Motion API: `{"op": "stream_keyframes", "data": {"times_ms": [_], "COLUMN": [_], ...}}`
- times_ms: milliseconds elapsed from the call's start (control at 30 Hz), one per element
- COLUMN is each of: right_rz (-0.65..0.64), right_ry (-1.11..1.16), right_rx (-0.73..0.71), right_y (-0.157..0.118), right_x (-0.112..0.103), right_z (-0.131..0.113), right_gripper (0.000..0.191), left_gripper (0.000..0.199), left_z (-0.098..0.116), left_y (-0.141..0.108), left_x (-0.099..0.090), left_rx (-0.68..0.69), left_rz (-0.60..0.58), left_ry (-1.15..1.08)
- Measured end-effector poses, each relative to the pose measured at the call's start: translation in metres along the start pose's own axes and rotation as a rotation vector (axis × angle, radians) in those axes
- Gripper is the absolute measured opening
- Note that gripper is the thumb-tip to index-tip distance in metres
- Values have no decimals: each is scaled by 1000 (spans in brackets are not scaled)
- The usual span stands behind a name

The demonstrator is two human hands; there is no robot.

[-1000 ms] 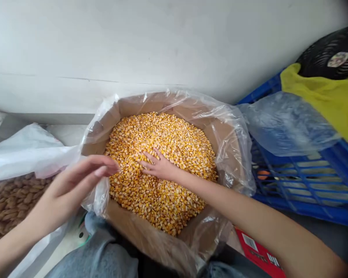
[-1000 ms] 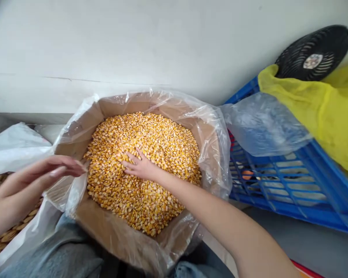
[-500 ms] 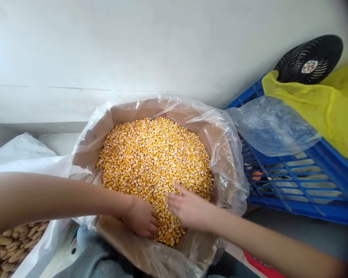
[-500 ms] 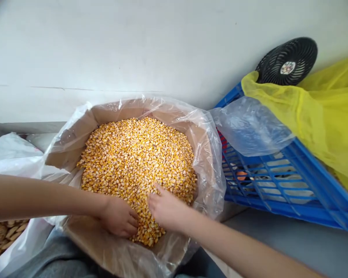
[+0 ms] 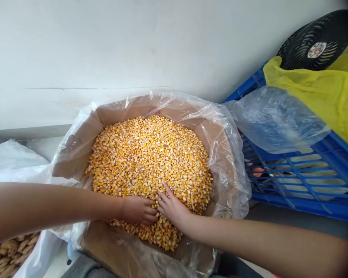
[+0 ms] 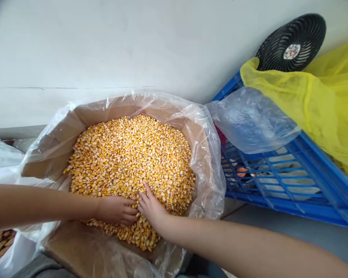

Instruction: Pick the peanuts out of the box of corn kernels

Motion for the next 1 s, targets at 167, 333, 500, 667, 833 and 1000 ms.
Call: {"op": "stream_keyframes", "data": {"times_ms": [167, 333, 500, 667, 833, 1000], "right_rz": [87, 138, 186, 67, 93, 467], "right_ry": [75, 97, 113, 196, 265, 229], "right_rx": [108, 193, 295, 416, 277, -272], "right_y": [2, 3, 4, -14, -26, -4], "right_x": [-19, -39, -64, -94, -127, -127], "right_z": [28, 64, 112, 144, 84, -31], "right_gripper": [20, 14, 18, 32, 19, 25], "left_gripper": [31, 55, 63, 44, 38, 40], "left_z": [-19, -63, -103, -111, -59, -31], "left_y": [-11, -27, -45, -51, -68, -101], "left_x": [-2, 1, -5, -60, -99, -58], "left_rx": [42, -197, -298, -236, -131, -292], "left_rz": [-39, -105, -296, -299, -293, -532], "left_ry": [-31, -395, -417, -201, -361, -696]}}
Point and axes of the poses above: each hand's wrist, its own y-axis towards the middle knuckle, its own x-axis out of the palm, z = x × y, the point moved 9 cm from there along y, towards the middle knuckle, and after that the axes turned 9 degrees about x, right-handed, at the moved point
